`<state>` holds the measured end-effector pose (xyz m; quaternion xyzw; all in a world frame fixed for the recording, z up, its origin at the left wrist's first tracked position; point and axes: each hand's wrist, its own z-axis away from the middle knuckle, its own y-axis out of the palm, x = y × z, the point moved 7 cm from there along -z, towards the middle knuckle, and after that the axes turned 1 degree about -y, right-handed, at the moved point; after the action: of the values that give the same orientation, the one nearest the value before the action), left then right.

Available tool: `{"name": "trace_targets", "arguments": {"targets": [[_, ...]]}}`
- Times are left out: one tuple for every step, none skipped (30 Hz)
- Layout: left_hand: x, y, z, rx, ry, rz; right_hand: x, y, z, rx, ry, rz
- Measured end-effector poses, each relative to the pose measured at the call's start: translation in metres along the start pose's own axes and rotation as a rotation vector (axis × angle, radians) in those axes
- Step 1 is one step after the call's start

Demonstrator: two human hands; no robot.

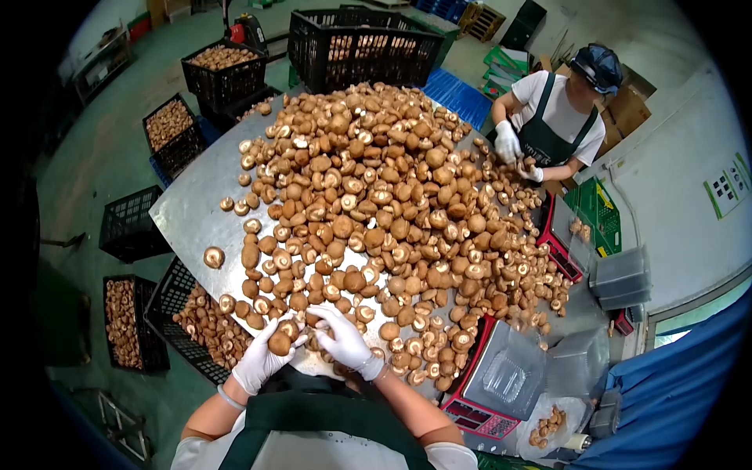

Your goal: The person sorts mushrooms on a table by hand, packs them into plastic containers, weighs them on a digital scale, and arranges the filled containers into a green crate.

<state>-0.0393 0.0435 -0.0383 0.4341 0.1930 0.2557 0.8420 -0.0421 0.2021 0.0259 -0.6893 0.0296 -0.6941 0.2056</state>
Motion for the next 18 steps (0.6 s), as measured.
{"name": "trace_targets", "arguments": {"targets": [[-0.006, 0.007, -0.003, 0.019, 0.005, -0.001, -0.005, -0.004, -0.004, -0.027, 0.062, -0.140], [-0.015, 0.013, -0.002, -0.045, 0.118, -0.088, -0.015, -0.001, -0.001, 0.031, 0.275, -0.389], [-0.019, 0.044, 0.008, -0.036, 0.277, -0.262, -0.011, -0.006, 0.004, 0.021, 0.209, -0.465], [-0.028, 0.073, 0.019, -0.065, 0.470, -0.470, -0.005, 0.001, 0.000, 0.068, 0.176, -0.515], [-0.038, 0.099, 0.027, -0.085, 0.675, -0.673, 0.002, 0.007, -0.004, 0.114, 0.137, -0.557], [-0.038, 0.104, 0.025, -0.052, 0.697, -0.690, -0.005, 0.017, 0.000, 0.071, 0.121, -0.635], [-0.036, 0.118, 0.023, 0.049, 0.854, -1.085, -0.014, 0.024, -0.001, 0.032, 0.089, -0.704], [-0.027, 0.129, 0.022, 0.140, 1.008, -1.483, -0.022, 0.035, 0.007, -0.008, 0.381, -1.167], [-0.015, 0.134, 0.015, 0.234, 0.971, -1.704, -0.024, 0.037, 0.004, 0.045, 0.318, -1.303], [-0.006, 0.142, 0.021, 0.250, 1.002, -1.796, -0.030, 0.038, 0.010, -0.011, 0.375, -1.331], [-0.002, 0.152, 0.023, 0.269, 1.046, -1.892, -0.039, 0.036, 0.010, -0.064, 0.419, -1.356], [-0.002, 0.154, 0.020, 0.286, 1.036, -1.874, -0.043, 0.034, 0.008, -0.033, 0.383, -1.401], [0.001, 0.153, 0.021, 0.295, 1.007, -1.851, -0.049, 0.033, 0.015, -0.002, 0.365, -1.451], [0.001, 0.153, 0.018, 0.330, 0.973, -1.820, -0.058, 0.021, 0.021, 0.012, 0.308, -1.397], [0.000, 0.156, 0.020, 0.346, 0.986, -1.804, -0.052, 0.006, 0.026, -0.041, 0.273, -1.405], [-0.002, 0.153, 0.022, 0.336, 0.997, -1.815, -0.018, -0.022, 0.034, -0.182, 0.221, -1.116], [-0.005, 0.152, 0.023, 0.329, 1.014, -1.826, 0.001, -0.047, 0.046, -0.310, 0.207, -1.118], [-0.010, 0.153, 0.028, 0.317, 1.012, -1.815, 0.023, -0.077, 0.060, -0.424, 0.121, -0.984]]}}
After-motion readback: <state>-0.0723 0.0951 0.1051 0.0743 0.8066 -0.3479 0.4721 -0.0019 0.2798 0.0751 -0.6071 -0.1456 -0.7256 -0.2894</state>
